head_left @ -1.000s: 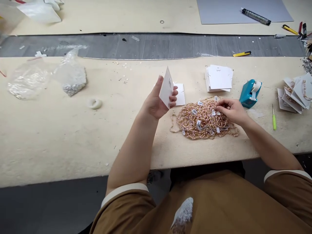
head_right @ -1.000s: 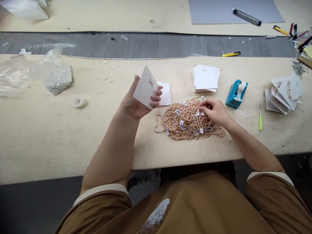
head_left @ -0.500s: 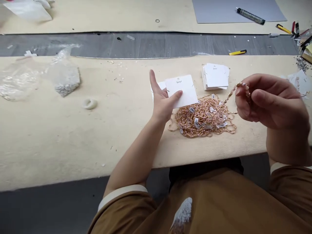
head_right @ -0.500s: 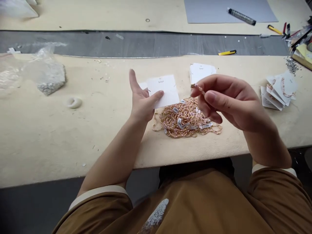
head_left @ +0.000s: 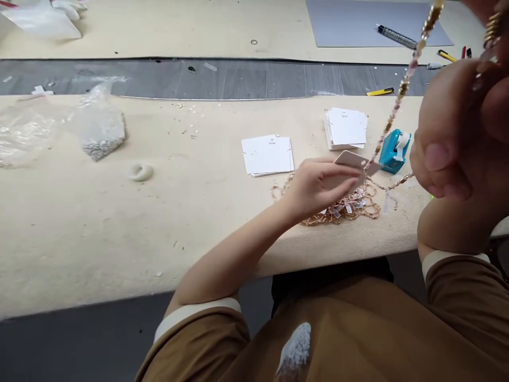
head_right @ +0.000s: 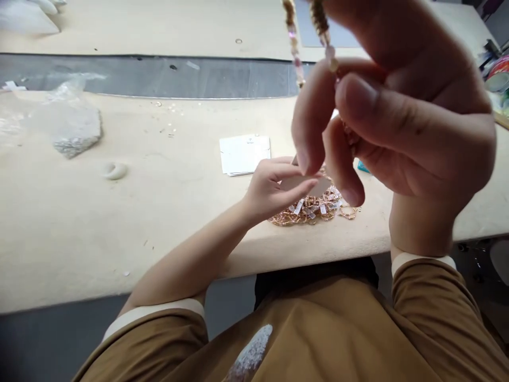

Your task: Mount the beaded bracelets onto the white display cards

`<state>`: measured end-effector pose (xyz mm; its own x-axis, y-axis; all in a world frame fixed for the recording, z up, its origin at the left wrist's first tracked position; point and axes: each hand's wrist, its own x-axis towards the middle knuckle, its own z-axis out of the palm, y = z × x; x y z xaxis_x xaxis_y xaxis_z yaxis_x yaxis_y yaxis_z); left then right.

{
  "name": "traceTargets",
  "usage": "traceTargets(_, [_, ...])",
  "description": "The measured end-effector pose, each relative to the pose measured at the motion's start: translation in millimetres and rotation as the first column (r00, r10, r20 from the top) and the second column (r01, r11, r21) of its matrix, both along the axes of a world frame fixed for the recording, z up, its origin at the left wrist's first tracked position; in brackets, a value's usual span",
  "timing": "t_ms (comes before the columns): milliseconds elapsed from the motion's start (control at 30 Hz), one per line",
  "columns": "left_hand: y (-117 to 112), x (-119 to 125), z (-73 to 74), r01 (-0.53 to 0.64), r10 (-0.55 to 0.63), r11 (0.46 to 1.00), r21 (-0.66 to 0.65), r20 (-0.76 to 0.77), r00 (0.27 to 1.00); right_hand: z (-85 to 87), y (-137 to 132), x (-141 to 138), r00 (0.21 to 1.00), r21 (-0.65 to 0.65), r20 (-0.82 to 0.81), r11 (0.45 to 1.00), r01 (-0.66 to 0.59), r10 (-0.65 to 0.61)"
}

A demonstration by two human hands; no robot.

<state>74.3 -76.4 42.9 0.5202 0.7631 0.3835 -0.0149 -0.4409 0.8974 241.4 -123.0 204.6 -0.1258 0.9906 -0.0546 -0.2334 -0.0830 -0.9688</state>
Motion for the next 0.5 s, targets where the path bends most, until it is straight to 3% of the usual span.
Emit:
traceTargets(67, [-3,1,-1.0,-0.013,0.019,0.99,-0.141,0.041,0.999,-6.4,-4,2,0.998,0.259,0.046,0.964,-0.052,0.042])
traceTargets(133, [-2,0,-4.2,-0.017,0.041,0.965,-0.26,0.086,0.995,-16.3,-4,9,0.988,0.408,0.135,0.904,-0.123,0.074])
traceTargets(233, [4,-2,-9.8,-0.077,0.101,0.958,-0.277,0.072,0.992,-32.7,4,22,0.977,0.362,0.159,0.912,-0.195,0.146])
traceTargets(333, [8,0,-15.4,-0.177,0.176,0.977,-0.122,-0.02,0.984,-46.4,13,23,0.959,0.362,0.104,0.888,-0.283,0.263])
traceTargets(433, [8,3,-18.2,-0.118,0.12,0.987,-0.106,0.015,0.993,-54.9,16,15,0.923,0.4,0.034,0.841,-0.364,0.384])
traceTargets(500, [7,3,-15.1,-0.111,0.126,0.981,-0.16,0.082,0.989,-57.0,16,14,0.925,0.423,0.03,0.833,-0.355,0.379])
